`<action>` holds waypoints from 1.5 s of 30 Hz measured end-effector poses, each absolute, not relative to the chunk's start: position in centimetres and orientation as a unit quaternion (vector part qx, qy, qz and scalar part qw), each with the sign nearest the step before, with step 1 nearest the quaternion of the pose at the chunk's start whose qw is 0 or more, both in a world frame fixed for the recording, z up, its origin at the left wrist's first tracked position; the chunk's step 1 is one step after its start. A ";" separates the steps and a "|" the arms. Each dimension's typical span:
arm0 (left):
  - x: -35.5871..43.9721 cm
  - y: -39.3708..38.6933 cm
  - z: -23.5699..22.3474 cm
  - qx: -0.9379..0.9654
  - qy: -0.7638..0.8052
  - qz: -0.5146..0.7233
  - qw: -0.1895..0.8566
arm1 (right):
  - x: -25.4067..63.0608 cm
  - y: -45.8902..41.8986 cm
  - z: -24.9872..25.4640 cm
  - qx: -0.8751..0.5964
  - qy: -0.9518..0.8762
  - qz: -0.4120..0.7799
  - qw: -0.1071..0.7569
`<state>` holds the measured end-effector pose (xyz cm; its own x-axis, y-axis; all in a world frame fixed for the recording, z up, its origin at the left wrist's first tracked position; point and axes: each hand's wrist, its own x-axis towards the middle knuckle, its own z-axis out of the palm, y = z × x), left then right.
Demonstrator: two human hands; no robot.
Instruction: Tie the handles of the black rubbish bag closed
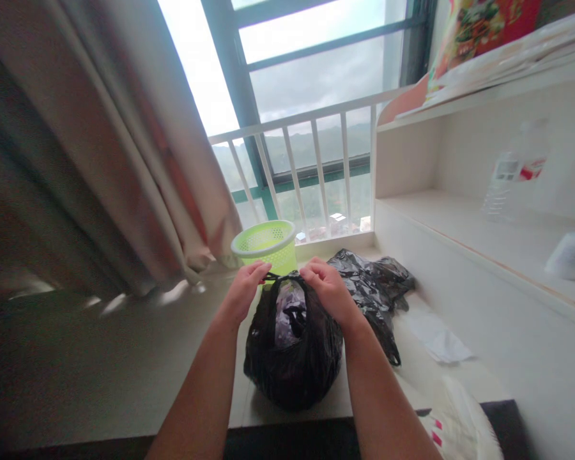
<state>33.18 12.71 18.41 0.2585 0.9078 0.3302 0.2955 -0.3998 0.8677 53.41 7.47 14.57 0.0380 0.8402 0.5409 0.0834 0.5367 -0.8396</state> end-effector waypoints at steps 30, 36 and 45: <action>31.4 14.3 16.9 0.549 0.513 0.547 0.370 | 54.4 9.3 11.9 -0.404 -0.532 0.329 0.667; 30.6 14.3 16.3 0.530 0.521 0.556 0.373 | 54.6 9.9 11.0 -0.408 -0.524 0.315 0.678; 30.0 14.4 15.8 0.505 0.533 0.563 0.378 | 54.9 10.5 10.2 -0.421 -0.481 0.325 0.697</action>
<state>29.95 14.38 15.82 -0.2038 0.9650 0.1650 0.1122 -0.1445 0.9831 54.88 10.49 10.24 0.3256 0.8582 0.3969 -0.0481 0.4343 -0.8995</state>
